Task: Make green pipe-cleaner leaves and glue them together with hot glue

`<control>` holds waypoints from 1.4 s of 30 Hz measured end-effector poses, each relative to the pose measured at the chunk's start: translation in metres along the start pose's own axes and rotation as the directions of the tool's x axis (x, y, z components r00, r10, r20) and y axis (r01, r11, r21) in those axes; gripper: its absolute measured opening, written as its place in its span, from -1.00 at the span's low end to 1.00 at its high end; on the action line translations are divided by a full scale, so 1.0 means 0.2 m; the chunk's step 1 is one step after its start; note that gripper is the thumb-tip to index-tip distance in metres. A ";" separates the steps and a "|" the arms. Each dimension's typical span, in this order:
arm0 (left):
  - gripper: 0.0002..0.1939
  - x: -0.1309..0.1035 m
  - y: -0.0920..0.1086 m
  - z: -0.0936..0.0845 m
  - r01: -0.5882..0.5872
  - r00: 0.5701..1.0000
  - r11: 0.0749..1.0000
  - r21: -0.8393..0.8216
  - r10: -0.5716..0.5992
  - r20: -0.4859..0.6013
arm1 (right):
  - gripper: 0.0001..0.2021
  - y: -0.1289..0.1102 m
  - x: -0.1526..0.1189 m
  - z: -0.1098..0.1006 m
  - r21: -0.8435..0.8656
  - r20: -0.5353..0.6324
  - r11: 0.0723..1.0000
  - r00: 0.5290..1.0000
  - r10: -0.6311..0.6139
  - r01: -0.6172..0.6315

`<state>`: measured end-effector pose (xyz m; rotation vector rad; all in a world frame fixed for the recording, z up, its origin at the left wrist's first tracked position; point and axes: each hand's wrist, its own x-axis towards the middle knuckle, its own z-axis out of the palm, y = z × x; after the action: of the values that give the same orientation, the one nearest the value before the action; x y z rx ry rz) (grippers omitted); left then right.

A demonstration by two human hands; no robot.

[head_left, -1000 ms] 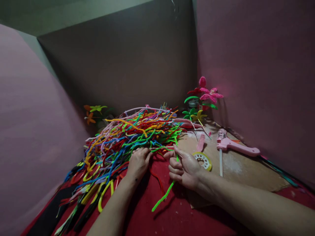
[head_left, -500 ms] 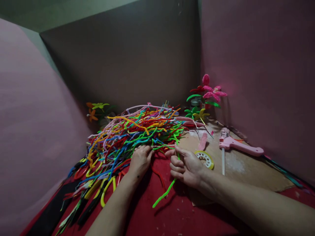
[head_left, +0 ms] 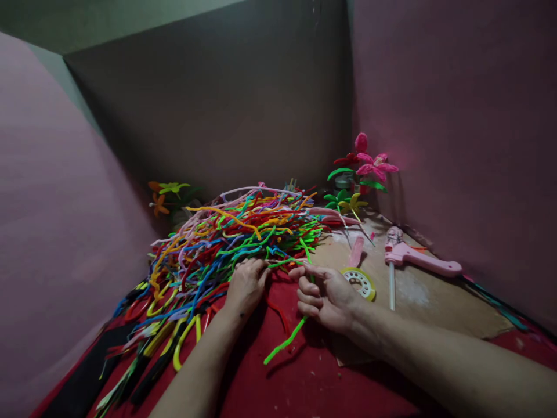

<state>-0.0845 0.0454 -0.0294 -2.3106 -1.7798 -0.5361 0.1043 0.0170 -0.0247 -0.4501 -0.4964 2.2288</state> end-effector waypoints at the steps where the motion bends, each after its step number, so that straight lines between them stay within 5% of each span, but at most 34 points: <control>1: -0.82 0.00 0.00 0.00 0.000 1.000 1.000 -0.004 0.000 0.004 | -0.69 0.00 0.00 0.00 0.001 0.002 1.000 1.000 -0.001 0.001; 19: -0.75 0.00 0.01 0.00 -0.027 0.999 0.994 -0.104 0.024 -0.036 | -0.59 0.00 0.00 -0.01 0.004 0.044 0.999 0.998 -0.046 0.046; 42: -0.82 -0.01 0.02 0.00 -0.004 0.999 0.995 -0.097 0.001 -0.035 | -0.75 0.01 0.01 0.00 0.059 -0.022 0.997 0.999 -0.039 0.040</control>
<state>-0.0816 0.0433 -0.0299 -2.3508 -1.7723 -0.6724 0.1020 0.0164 -0.0261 -0.4289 -0.4235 2.1925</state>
